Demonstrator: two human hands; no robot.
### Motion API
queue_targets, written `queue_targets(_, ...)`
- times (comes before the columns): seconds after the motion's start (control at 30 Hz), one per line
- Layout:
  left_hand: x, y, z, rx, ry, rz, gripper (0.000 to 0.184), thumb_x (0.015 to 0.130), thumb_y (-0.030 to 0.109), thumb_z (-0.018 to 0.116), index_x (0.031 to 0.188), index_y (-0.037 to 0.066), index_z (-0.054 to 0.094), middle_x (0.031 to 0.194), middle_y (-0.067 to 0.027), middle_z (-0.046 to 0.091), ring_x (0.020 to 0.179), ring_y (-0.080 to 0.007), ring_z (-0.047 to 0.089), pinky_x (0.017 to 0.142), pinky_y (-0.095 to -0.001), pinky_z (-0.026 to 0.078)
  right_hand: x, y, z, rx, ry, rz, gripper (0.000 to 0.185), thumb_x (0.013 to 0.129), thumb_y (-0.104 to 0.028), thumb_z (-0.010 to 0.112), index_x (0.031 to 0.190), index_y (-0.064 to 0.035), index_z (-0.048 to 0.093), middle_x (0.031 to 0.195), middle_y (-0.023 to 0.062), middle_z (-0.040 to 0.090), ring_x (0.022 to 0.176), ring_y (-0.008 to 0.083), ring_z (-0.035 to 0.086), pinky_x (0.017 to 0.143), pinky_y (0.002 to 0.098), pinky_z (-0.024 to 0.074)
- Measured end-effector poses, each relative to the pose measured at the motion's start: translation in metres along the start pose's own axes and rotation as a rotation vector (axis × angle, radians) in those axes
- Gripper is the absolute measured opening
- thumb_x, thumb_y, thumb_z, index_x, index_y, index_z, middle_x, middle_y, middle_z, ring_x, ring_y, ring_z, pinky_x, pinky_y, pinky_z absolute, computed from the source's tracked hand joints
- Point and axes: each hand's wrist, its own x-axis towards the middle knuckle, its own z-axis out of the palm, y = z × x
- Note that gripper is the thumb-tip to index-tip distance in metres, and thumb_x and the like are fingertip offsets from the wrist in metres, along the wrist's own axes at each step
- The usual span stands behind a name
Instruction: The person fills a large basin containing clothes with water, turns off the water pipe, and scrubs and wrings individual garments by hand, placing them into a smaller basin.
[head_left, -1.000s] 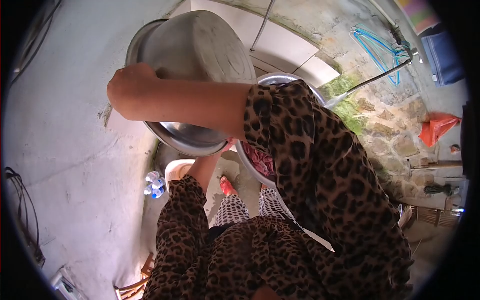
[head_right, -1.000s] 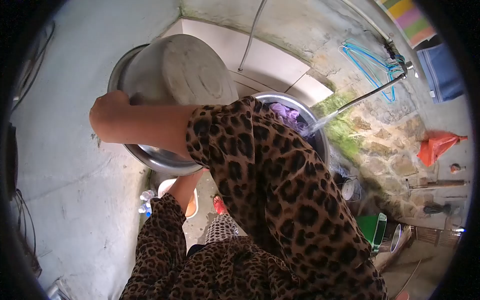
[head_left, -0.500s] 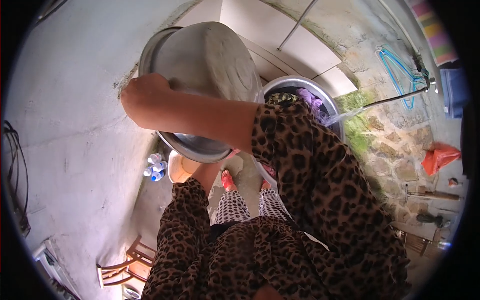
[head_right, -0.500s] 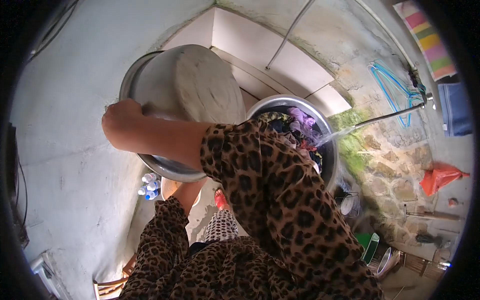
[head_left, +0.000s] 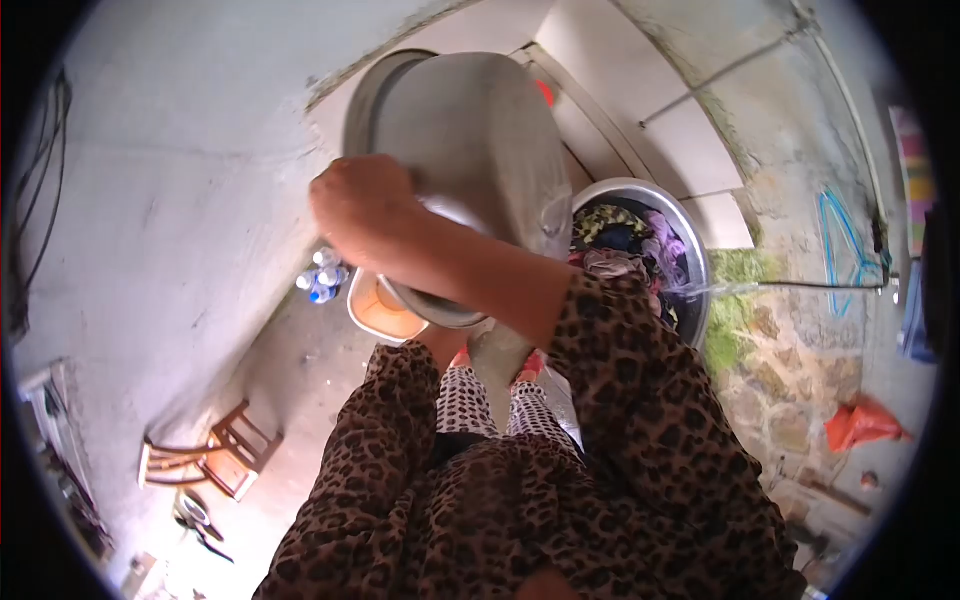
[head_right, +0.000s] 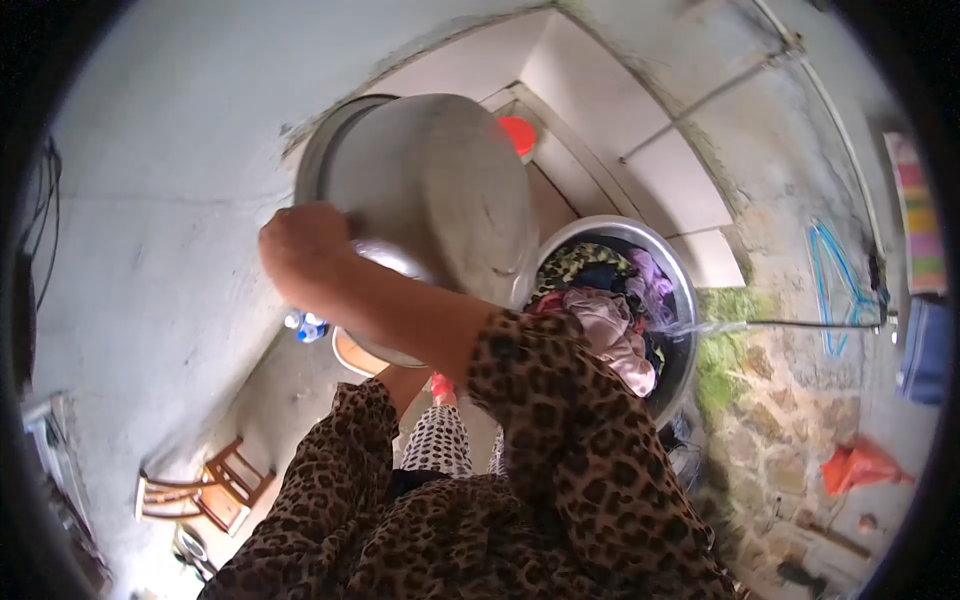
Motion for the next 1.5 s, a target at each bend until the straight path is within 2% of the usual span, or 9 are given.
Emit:
queue_targets(0.33,-0.018,-0.002,-0.018,-0.056,0.030,0.000,0.035,0.085,0.015,0.062,0.115,-0.001,0.055,0.111,-0.0193,0.062,0.102,-0.0276,0.061,0.089,-0.0440,0.051,-0.045,0.026,0.039,0.153,0.131,0.001,0.008,0.073,-0.006,0.065,0.079,-0.0054,0.060,0.063,0.0104,0.062,0.059,0.0266,0.064,0.054,0.0391,0.0493)
queue_targets(0.43,-0.039,-0.008,-0.049,-0.209,0.031,-0.051,0.036,0.085,0.014,0.062,0.116,-0.002,0.055,0.112,-0.0193,0.062,0.104,-0.0281,0.061,0.091,-0.0452,0.051,-0.062,0.043,0.045,0.435,0.415,-0.007,0.007,0.075,-0.004,0.063,0.081,-0.0066,0.059,0.059,0.0079,0.059,0.053,0.0248,0.059,0.051,0.0366,0.0472)
queue_targets(0.53,-0.057,-0.039,-0.113,-0.639,0.061,-0.080,0.034,0.084,0.011,0.062,0.115,-0.002,0.056,0.111,-0.0185,0.063,0.107,-0.0281,0.061,0.097,-0.0479,0.048,-0.087,0.070,0.061,0.727,0.241,0.162,0.012,0.080,-0.003,0.057,0.092,-0.0068,0.056,0.061,0.0052,0.056,0.056,0.0161,0.059,0.048,0.0333,0.0465)
queue_targets(0.6,-0.069,-0.058,-0.146,-0.719,0.054,0.013,0.016,0.079,0.009,0.065,0.093,0.002,0.061,0.091,-0.0122,0.064,0.087,-0.0235,0.062,0.082,-0.0401,0.054,-0.103,0.097,0.098,0.918,0.167,0.300,0.017,0.079,-0.001,0.055,0.095,-0.0066,0.056,0.062,0.0031,0.053,0.053,0.0115,0.056,0.044,0.0296,0.0463)
queue_targets(0.67,-0.064,-0.078,-0.184,-0.680,0.168,0.065,0.013,0.077,0.005,0.063,0.089,0.001,0.060,0.087,-0.0106,0.063,0.081,-0.0236,0.061,0.082,-0.0385,0.053,-0.118,0.124,0.145,1.075,0.111,0.440,0.022,0.078,0.001,0.055,0.098,-0.0065,0.055,0.068,0.0023,0.052,0.052,0.0083,0.053,0.042,0.0262,0.0467)
queue_targets(0.8,-0.025,-0.139,-0.277,-0.648,0.411,0.106,0.012,0.073,-0.002,0.062,0.084,0.000,0.059,0.085,-0.0095,0.060,0.080,-0.0253,0.060,0.080,-0.0361,0.053,-0.153,0.155,0.253,1.180,-0.035,0.748,0.033,0.077,0.000,0.056,0.109,-0.0067,0.053,0.083,0.0068,0.055,0.056,0.0122,0.057,0.045,0.0259,0.0512)
queue_targets(0.97,-0.027,-0.147,-0.280,-0.527,0.713,0.222,0.019,0.070,-0.007,0.064,0.087,-0.003,0.058,0.087,-0.0121,0.059,0.080,-0.0268,0.060,0.076,-0.0372,0.053,-0.200,0.144,0.332,1.218,-0.226,1.062,0.041,0.081,-0.005,0.060,0.120,-0.0054,0.050,0.093,0.0106,0.059,0.067,0.0150,0.061,0.053,0.0302,0.0549)
queue_targets(1.2,-0.006,-0.172,-0.300,-0.500,0.816,0.252,0.041,0.066,-0.006,0.071,0.103,-0.002,0.055,0.091,-0.0127,0.062,0.075,-0.0252,0.061,0.061,-0.0374,0.051,-0.249,0.125,0.357,1.316,-0.519,1.117,0.024,0.092,-0.013,0.057,0.113,-0.0019,0.055,0.098,0.0102,0.066,0.076,0.0177,0.066,0.061,0.0294,0.0543)
queue_targets(1.5,0.027,-0.216,-0.341,-0.522,0.866,0.083,0.038,0.084,0.013,0.069,0.119,0.005,0.055,0.107,-0.0121,0.062,0.092,-0.0295,0.063,0.078,-0.0436,0.054,-0.331,0.113,0.368,1.376,-0.430,1.169,0.020,0.091,-0.017,0.057,0.104,-0.0027,0.059,0.085,0.0076,0.067,0.062,0.0122,0.062,0.051,0.0254,0.0508)
